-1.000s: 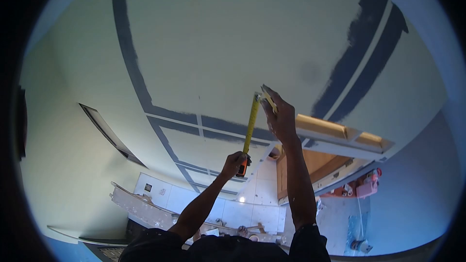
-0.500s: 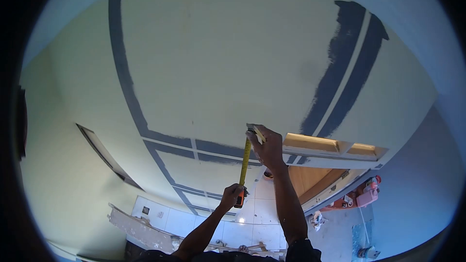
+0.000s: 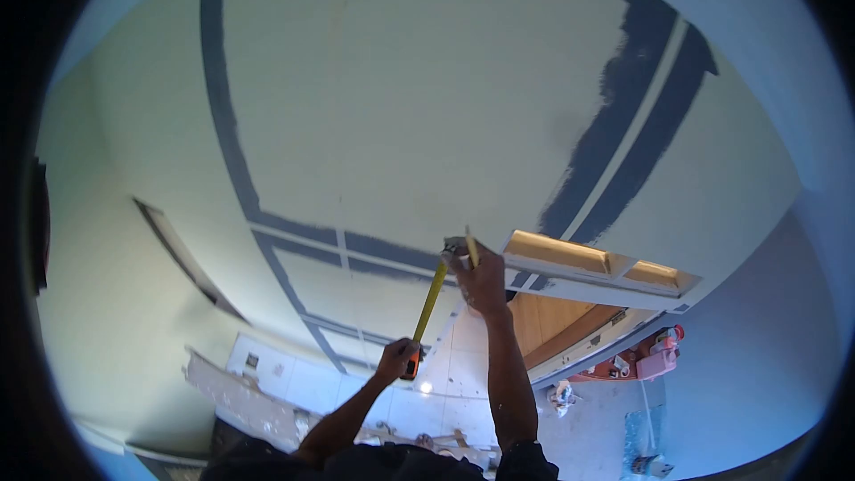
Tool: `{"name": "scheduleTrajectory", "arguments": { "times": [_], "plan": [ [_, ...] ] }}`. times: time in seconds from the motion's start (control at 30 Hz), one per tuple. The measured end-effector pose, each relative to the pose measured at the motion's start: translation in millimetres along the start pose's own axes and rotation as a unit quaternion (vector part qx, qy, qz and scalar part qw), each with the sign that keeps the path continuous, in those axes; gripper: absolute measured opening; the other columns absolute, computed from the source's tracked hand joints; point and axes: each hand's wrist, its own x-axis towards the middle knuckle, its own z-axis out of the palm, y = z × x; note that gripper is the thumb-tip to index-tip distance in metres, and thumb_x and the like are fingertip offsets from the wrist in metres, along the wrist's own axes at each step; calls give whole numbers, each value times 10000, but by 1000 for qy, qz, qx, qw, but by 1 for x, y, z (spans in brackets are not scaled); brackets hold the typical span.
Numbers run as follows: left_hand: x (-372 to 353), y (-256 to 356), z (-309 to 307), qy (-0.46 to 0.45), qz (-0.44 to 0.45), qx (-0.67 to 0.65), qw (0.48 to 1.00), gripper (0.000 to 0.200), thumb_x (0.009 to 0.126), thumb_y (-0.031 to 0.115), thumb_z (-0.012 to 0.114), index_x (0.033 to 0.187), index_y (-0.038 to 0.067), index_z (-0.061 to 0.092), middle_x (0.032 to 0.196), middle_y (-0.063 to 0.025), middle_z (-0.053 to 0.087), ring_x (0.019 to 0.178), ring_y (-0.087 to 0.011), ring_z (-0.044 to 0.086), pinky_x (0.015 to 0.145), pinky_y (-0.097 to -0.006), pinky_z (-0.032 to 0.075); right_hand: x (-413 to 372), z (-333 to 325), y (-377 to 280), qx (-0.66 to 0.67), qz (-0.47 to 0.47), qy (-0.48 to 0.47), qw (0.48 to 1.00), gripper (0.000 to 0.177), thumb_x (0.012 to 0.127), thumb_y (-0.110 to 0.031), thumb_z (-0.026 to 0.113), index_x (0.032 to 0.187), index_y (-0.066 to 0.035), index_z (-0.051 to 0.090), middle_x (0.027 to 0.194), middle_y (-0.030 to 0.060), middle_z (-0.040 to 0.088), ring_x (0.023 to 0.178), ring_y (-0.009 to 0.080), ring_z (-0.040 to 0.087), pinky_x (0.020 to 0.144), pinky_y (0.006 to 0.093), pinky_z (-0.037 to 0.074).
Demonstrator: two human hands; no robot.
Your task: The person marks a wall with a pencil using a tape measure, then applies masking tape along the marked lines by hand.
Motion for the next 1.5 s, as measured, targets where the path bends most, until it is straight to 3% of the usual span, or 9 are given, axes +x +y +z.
{"name": "scheduleTrajectory", "arguments": {
  "times": [0.13, 0.3, 0.57, 0.63, 0.7, 0.83, 1.1, 1.3, 1.5],
  "plan": [
    [-1, 12, -4, 10, 11, 41, 999, 247, 911, 236, 556, 842, 5, 609, 701, -35, 615, 630, -71, 518, 578, -253, 433, -4, -2, 1, 17, 87, -47, 995, 261, 774, -181, 718, 956, -4, 658, 546, -2, 502, 464, 49, 387, 425, 249, 307],
    [-1, -3, -4, 16, -10, -2, 1000, 266, 915, 245, 551, 862, -9, 610, 756, -64, 640, 709, -101, 568, 675, -264, 455, 0, 4, 8, 8, 30, -8, 999, 238, 762, -136, 713, 942, 11, 663, 544, -18, 481, 473, 37, 374, 416, 243, 286],
    [8, 6, -13, 23, -16, -8, 1000, 241, 884, 244, 587, 869, 8, 634, 698, -35, 611, 579, -58, 500, 525, -233, 419, 19, 9, -13, -23, 9, 49, 998, 177, 763, -125, 706, 888, -4, 676, 575, -38, 478, 495, 39, 357, 456, 226, 283],
    [9, 5, -21, 35, -21, 33, 999, 205, 848, 209, 605, 884, 12, 651, 749, -53, 656, 624, -74, 560, 566, -236, 456, 40, -7, -28, -54, 13, 106, 993, 163, 781, -88, 691, 920, -6, 668, 731, 3, 616, 590, 42, 412, 526, 217, 326],
    [13, -25, -33, 54, 14, 32, 998, 197, 838, 203, 612, 893, 21, 662, 755, -56, 663, 657, -86, 581, 598, -245, 467, 68, -22, -38, -38, -92, 177, 979, 177, 772, -154, 715, 888, -26, 674, 610, -33, 515, 545, 34, 408, 501, 219, 322],
    [22, -45, -49, 86, 56, -31, 994, 177, 828, 172, 604, 840, 7, 669, 759, -64, 662, 708, -105, 592, 683, -259, 471, 114, -51, -91, -89, -185, 167, 964, 190, 814, -108, 668, 975, -8, 668, 797, 47, 663, 735, 68, 589, 655, 221, 462],
    [85, -19, -23, 148, -50, -56, 986, 303, 849, 294, 631, 755, 5, 646, 564, -43, 583, 515, -90, 543, 475, -272, 438, 179, -36, -128, -80, -175, 49, 980, 281, 835, -95, 638, 1098, 2, 633, 900, 66, 653, 844, 88, 567, 815, 235, 431],
    [112, -18, -50, 235, 67, -37, 969, 306, 855, 296, 626, 761, 6, 627, 558, -21, 550, 482, -72, 484, 448, -256, 404, 193, -12, -157, -78, -170, 37, 982, 279, 807, -76, 671, 1068, 16, 636, 928, 78, 654, 888, 117, 593, 880, 257, 445],
    [109, -6, -134, 306, 30, -71, 949, 240, 844, 237, 615, 788, 5, 642, 581, -14, 557, 507, -57, 480, 462, -239, 397, 214, 58, -186, -25, -192, -57, 980, 265, 808, -111, 678, 1047, -2, 645, 941, 89, 664, 942, 124, 601, 945, 268, 428]
  ]
}}
